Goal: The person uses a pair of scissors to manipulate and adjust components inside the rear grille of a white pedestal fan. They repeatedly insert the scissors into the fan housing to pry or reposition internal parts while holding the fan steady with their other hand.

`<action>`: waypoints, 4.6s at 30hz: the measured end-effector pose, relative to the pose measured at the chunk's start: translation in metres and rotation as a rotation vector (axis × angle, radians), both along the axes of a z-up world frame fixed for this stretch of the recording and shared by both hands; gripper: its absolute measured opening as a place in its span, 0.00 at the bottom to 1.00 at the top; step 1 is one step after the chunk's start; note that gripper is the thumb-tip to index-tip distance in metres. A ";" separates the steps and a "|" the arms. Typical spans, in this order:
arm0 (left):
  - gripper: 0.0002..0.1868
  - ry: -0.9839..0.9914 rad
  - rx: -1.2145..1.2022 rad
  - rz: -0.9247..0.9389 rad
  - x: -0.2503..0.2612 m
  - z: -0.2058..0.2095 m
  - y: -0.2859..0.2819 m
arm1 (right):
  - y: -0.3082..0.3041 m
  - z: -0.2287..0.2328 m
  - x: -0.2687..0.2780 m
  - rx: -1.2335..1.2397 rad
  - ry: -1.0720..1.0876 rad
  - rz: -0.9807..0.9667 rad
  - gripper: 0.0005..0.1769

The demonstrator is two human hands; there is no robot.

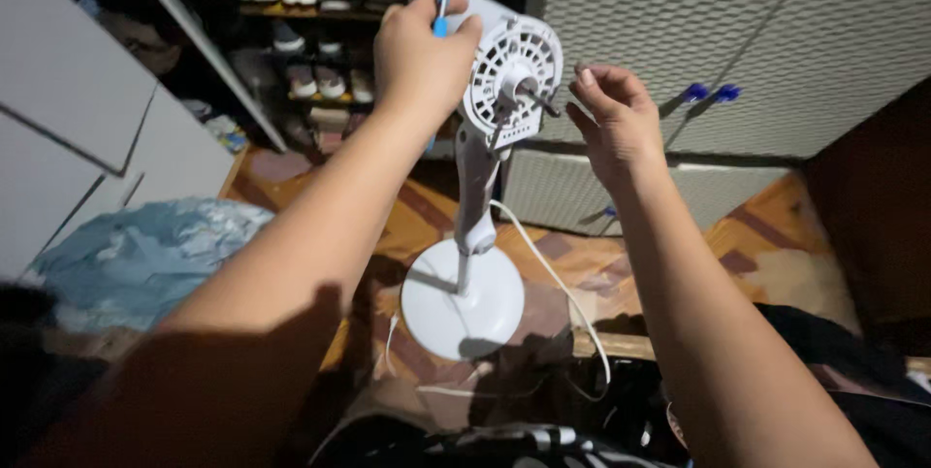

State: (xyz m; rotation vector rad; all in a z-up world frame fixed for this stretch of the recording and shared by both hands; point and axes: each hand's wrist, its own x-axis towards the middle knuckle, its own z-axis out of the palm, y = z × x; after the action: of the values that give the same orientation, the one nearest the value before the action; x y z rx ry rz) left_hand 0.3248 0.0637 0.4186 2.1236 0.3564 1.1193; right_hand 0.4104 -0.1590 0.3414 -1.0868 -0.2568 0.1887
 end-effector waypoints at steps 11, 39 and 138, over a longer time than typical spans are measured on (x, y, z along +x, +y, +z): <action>0.26 0.158 0.053 -0.138 0.003 0.000 0.011 | 0.039 -0.015 -0.009 0.099 -0.207 -0.050 0.09; 0.23 0.092 0.069 -0.259 0.009 -0.005 0.011 | 0.035 -0.004 -0.006 -0.106 -0.309 -0.136 0.09; 0.50 0.549 0.151 -0.730 0.069 0.003 0.053 | 0.083 0.108 -0.062 -0.725 -0.209 -0.612 0.09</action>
State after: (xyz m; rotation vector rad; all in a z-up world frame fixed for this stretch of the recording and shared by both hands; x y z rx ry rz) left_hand 0.3942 0.1168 0.4220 2.3661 -0.2674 0.1444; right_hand 0.3485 -0.0758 0.4498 -1.8549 -0.0226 -0.4168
